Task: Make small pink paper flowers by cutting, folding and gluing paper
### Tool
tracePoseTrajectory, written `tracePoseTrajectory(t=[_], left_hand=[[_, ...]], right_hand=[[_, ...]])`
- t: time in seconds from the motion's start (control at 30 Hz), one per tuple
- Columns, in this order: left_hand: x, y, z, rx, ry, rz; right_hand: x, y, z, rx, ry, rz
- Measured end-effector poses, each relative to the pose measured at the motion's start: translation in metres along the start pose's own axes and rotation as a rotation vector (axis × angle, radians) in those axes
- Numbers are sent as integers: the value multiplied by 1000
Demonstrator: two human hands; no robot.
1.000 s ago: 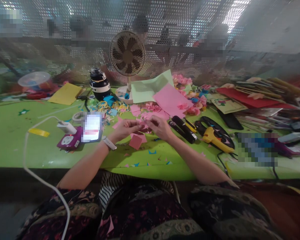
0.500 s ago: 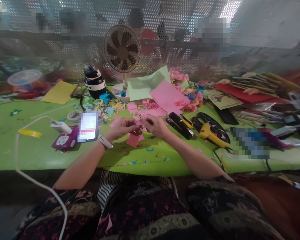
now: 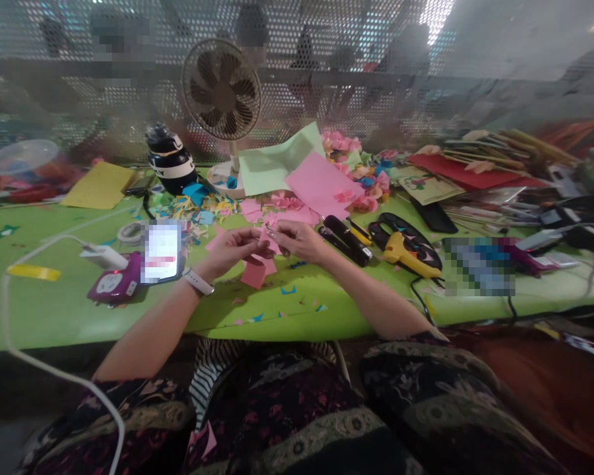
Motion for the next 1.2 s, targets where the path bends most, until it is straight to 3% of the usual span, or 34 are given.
tracePoseTrajectory(t=[0.2,0.33,0.43,0.53,0.87,1.2], left_hand=[[-3,0,-2,-23,62,34],[-11,2,-1,11,8,140],[-15,4,-1,23,-52,196],[-16,5,-1,30,-84,201],[-14,8,-5,48,-113,206],[-17,13,-10,105,-178,225]], right_hand=[[-10,2,2,51,-104,-25],[-38,3,8,208,-450,39],[-44,1,11,369,-811,-172],[-37,-3,11,478,-998,-377],[-37,-3,15,529,-1096,-417],[-36,-2,21,479,-1115,-472]])
Point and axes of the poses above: each hand's wrist, its own y-axis towards the middle knuckle, its own x-axis out of the palm, z = x × y, the point moved 2 cm from there along y, towards the middle knuckle, and after that the axes turned 13 degrees about -y, right-handed, at the moved point
